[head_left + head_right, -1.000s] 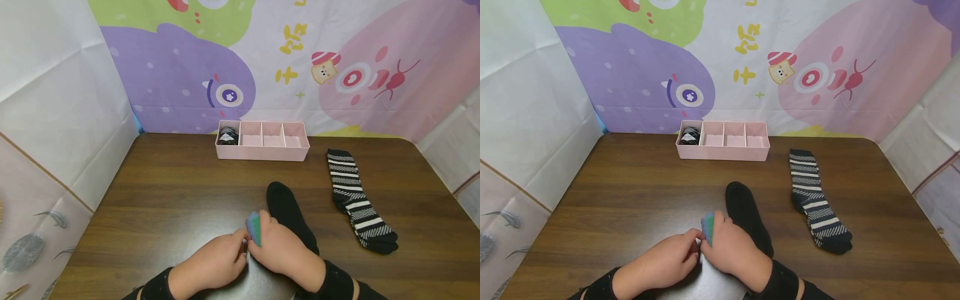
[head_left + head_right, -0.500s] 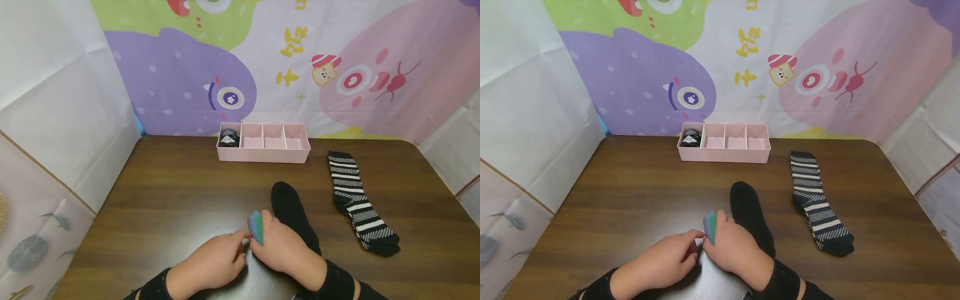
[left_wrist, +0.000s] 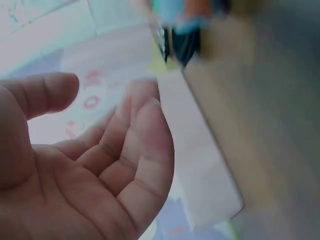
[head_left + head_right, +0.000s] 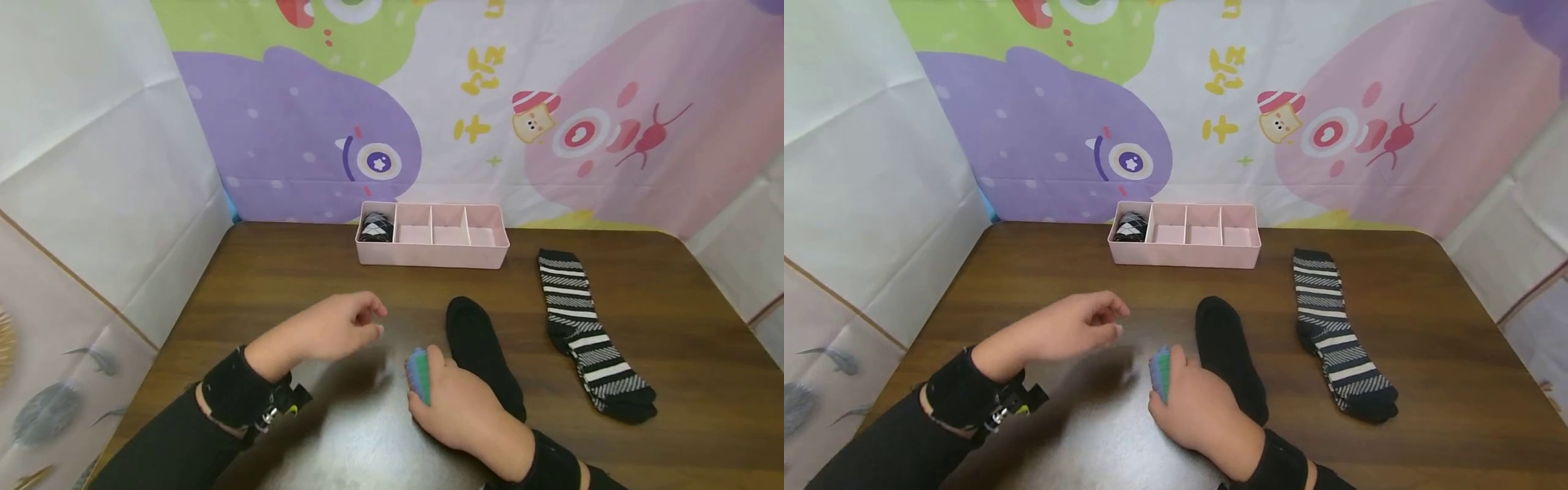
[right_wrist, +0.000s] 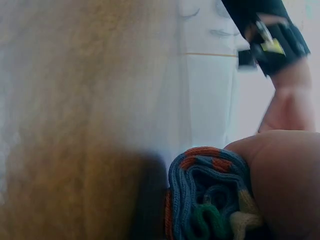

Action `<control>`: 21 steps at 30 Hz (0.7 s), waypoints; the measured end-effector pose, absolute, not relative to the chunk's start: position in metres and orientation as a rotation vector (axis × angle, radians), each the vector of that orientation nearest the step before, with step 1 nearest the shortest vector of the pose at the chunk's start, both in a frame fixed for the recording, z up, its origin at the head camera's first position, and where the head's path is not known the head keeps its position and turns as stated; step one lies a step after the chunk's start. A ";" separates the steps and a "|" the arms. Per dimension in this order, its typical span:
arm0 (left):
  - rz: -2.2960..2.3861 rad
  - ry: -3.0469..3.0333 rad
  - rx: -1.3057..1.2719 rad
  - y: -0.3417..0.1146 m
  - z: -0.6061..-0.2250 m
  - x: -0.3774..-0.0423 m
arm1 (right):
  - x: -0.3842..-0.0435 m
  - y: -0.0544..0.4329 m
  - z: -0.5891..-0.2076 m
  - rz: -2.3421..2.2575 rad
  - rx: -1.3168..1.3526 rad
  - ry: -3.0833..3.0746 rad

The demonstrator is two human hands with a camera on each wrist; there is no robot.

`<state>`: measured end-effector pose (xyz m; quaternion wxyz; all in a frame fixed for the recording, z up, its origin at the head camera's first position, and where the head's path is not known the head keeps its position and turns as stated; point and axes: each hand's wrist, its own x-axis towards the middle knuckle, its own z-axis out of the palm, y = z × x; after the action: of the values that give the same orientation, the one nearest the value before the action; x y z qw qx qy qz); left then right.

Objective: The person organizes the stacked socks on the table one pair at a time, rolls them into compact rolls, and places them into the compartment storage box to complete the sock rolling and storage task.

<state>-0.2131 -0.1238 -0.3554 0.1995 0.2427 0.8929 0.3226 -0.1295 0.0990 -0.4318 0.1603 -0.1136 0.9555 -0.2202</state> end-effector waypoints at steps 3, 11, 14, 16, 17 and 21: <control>0.864 2.549 0.664 -0.123 -0.344 -0.246 | -0.129 0.099 -0.433 -0.628 -0.340 2.736; 0.836 2.942 0.404 -0.129 -0.355 -0.319 | -0.127 0.100 -0.433 -0.632 -0.399 2.766; 0.817 3.013 0.360 -0.128 -0.367 -0.342 | -0.127 0.101 -0.433 -0.622 -0.396 2.785; 0.779 3.049 0.356 -0.128 -0.373 -0.355 | -0.127 0.102 -0.433 -0.624 -0.391 2.786; 0.763 3.056 0.346 -0.127 -0.375 -0.360 | -0.127 0.102 -0.434 -0.625 -0.387 2.784; 0.753 3.012 0.267 -0.125 -0.384 -0.372 | -0.127 0.101 -0.436 -0.634 -0.385 2.765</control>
<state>-0.3725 -0.1246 -0.3840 0.0126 0.0857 0.9665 0.2416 -0.1274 0.1011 -0.4363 0.1387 -0.1332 0.9565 -0.2193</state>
